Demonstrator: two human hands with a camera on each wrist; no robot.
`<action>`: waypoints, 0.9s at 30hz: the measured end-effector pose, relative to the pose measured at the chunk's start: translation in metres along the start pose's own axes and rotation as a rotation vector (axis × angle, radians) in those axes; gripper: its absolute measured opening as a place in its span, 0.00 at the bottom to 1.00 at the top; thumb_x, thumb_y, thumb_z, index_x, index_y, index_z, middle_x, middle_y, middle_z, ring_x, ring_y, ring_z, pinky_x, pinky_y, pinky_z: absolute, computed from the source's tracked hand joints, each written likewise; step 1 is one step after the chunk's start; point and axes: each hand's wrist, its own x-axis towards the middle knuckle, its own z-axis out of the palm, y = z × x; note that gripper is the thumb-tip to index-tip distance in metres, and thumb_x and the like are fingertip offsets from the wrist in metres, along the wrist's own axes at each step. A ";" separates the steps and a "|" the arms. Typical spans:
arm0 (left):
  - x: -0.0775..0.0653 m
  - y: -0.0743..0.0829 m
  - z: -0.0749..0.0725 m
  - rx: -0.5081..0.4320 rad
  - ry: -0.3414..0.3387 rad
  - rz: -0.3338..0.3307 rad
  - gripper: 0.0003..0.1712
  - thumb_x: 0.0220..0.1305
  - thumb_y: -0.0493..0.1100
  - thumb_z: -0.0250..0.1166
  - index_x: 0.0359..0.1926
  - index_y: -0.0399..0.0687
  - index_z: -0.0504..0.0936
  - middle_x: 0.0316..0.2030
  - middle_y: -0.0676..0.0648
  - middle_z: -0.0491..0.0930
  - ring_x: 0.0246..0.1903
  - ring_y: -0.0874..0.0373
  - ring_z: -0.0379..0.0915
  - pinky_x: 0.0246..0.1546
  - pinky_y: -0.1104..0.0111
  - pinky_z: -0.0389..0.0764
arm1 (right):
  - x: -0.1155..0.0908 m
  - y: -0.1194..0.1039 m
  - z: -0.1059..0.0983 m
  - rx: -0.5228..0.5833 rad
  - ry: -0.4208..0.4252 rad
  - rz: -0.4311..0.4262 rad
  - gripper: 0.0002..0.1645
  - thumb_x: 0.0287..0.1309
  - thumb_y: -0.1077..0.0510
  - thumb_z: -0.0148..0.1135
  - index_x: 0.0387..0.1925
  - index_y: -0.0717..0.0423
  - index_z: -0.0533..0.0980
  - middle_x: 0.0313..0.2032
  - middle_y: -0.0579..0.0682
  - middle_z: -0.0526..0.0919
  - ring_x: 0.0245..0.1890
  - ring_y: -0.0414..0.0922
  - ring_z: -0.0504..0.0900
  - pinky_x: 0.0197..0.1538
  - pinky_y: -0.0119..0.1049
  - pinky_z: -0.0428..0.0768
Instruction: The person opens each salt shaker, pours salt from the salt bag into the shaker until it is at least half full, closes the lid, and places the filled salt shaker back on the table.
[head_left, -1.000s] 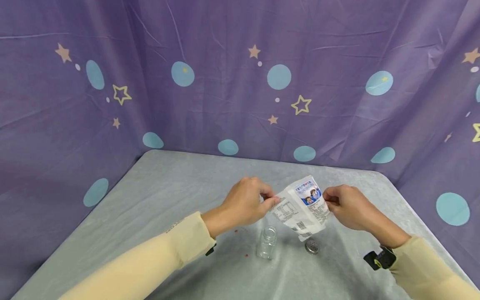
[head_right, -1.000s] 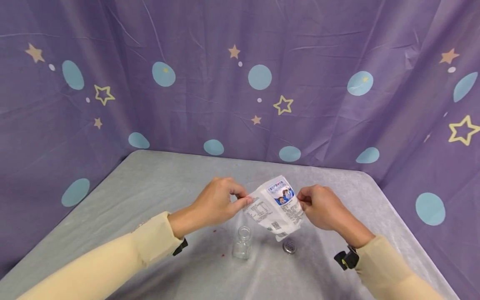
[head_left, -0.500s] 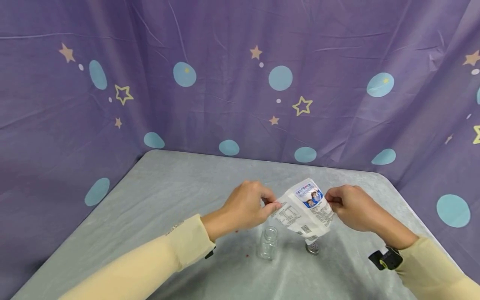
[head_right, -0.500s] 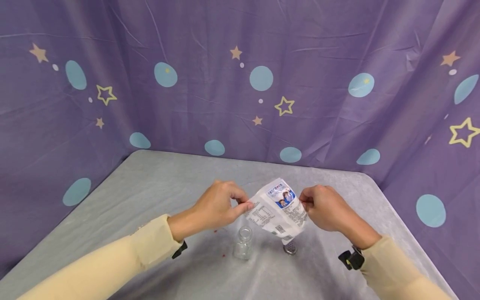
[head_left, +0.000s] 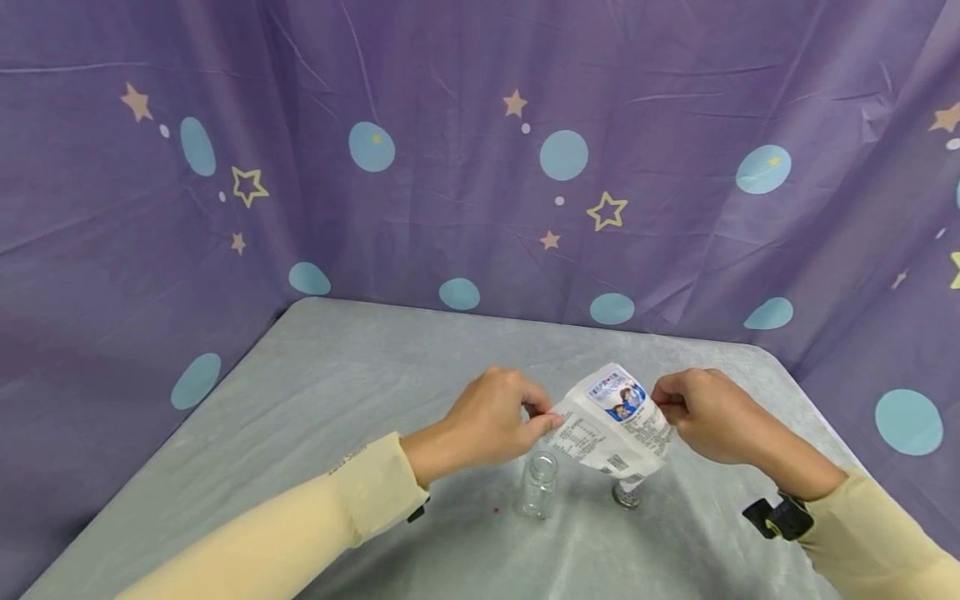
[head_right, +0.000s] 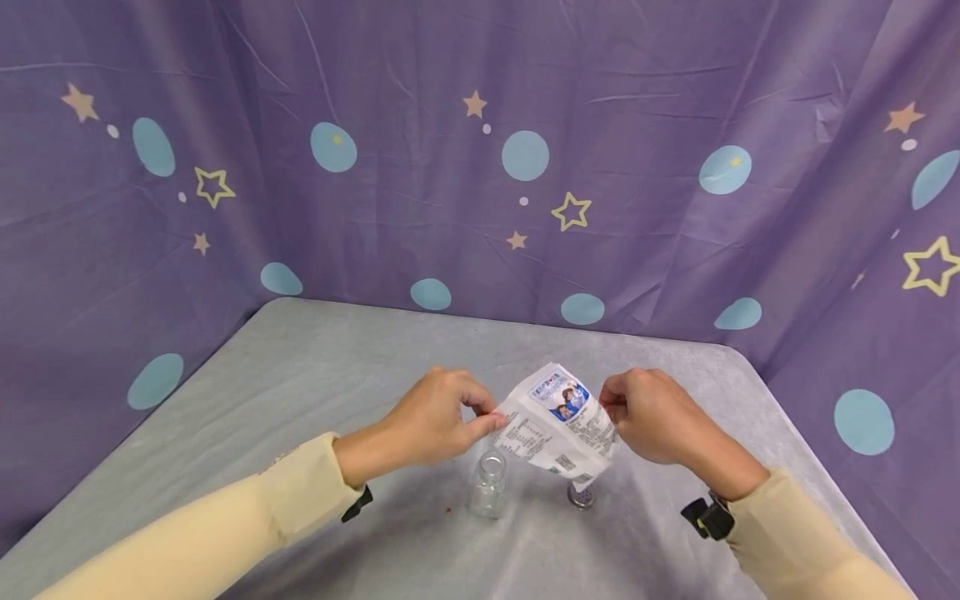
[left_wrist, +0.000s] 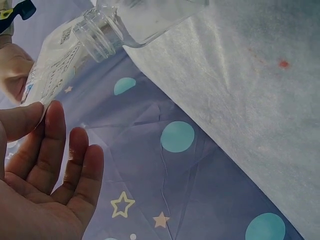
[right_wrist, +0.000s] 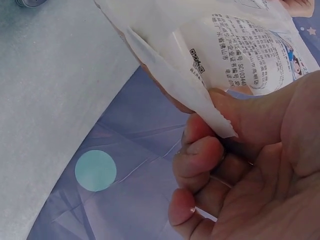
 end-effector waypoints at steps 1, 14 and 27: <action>0.000 0.000 0.000 -0.002 -0.005 0.001 0.09 0.65 0.45 0.73 0.26 0.55 0.90 0.22 0.63 0.83 0.18 0.69 0.66 0.23 0.73 0.69 | 0.000 0.000 -0.001 -0.002 -0.003 0.002 0.20 0.54 0.72 0.61 0.23 0.42 0.79 0.20 0.35 0.73 0.22 0.35 0.68 0.29 0.33 0.69; -0.004 0.000 0.002 -0.003 -0.050 -0.028 0.09 0.66 0.47 0.73 0.28 0.55 0.91 0.23 0.64 0.84 0.18 0.70 0.65 0.23 0.74 0.67 | -0.002 -0.005 -0.005 -0.011 -0.027 0.006 0.19 0.56 0.71 0.63 0.24 0.42 0.80 0.22 0.35 0.76 0.23 0.35 0.70 0.29 0.33 0.70; -0.007 -0.003 0.002 -0.006 -0.069 -0.032 0.10 0.66 0.48 0.73 0.27 0.55 0.91 0.24 0.66 0.83 0.21 0.68 0.66 0.28 0.72 0.67 | -0.004 -0.008 -0.009 -0.025 -0.032 0.006 0.18 0.58 0.70 0.65 0.24 0.41 0.79 0.21 0.35 0.74 0.23 0.35 0.69 0.29 0.33 0.70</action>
